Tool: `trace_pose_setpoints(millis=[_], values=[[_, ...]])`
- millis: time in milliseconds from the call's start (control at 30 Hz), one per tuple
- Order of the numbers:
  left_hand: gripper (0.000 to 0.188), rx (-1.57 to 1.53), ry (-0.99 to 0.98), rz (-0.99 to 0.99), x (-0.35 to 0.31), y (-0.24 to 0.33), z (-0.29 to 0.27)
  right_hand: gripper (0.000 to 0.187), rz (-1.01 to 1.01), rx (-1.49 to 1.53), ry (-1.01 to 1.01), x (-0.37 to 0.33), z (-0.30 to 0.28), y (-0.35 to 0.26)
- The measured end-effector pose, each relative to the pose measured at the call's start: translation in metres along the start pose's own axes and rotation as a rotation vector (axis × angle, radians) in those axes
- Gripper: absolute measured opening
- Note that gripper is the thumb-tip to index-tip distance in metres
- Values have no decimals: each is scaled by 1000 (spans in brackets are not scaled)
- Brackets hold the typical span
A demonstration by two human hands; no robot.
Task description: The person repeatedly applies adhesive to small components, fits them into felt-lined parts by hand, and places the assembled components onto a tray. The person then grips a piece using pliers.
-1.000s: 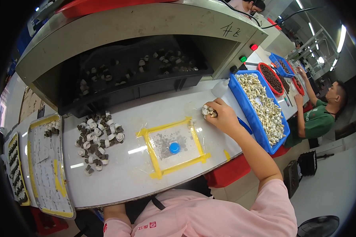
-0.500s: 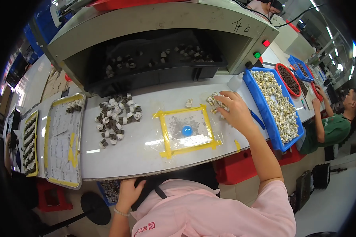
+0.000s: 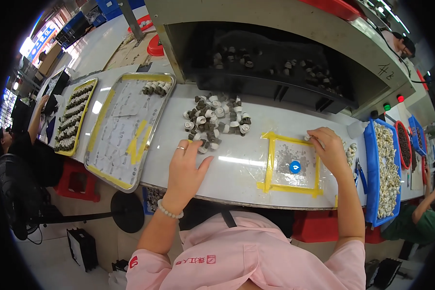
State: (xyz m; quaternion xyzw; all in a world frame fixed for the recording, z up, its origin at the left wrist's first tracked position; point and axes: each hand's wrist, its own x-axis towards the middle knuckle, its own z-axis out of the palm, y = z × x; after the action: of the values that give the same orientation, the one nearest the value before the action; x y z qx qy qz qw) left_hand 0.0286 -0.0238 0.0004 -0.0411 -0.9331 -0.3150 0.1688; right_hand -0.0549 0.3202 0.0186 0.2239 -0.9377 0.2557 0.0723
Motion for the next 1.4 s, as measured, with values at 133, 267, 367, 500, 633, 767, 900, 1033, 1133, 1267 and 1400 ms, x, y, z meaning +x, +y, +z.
trace_pose_setpoints(millis=[133, 267, 367, 500, 633, 767, 900, 1033, 1133, 1267, 1400], values=[[35, 130, -11, 41, 9, -10, 16, 17, -94, -71, 73, -31, -8, -9], [32, -21, -73, -92, 14, -8, 12, 22, -152, -234, 64, -63, -3, -11], [29, -238, -158, -244, 7, -9, 7, 25, -163, -252, 103, -74, 4, -13], [27, -1465, -390, -528, 0, -4, 12, 26, -117, -133, 104, -77, 7, -8], [32, -2065, -564, -797, -9, 24, 31, 25, 18, -59, 68, -75, 5, -16], [44, -2245, -593, -886, -13, 30, 46, 24, 30, -65, 44, -70, 2, -23], [40, -2251, -577, -937, -13, 33, 52, 25, 37, -41, 37, -71, 5, -20], [36, -2220, -589, -953, -14, 33, 57, 26, 82, -26, 50, -73, 4, -20], [34, -2227, -633, -904, -21, 28, 62, 26, 76, -43, 32, -73, 2, -20], [35, -2189, -666, -765, -24, 29, 68, 21, 121, 139, 36, -61, 6, -35], [36, -2062, -698, -817, -20, 44, 63, 19, 68, 187, -4, -52, 10, -41]])
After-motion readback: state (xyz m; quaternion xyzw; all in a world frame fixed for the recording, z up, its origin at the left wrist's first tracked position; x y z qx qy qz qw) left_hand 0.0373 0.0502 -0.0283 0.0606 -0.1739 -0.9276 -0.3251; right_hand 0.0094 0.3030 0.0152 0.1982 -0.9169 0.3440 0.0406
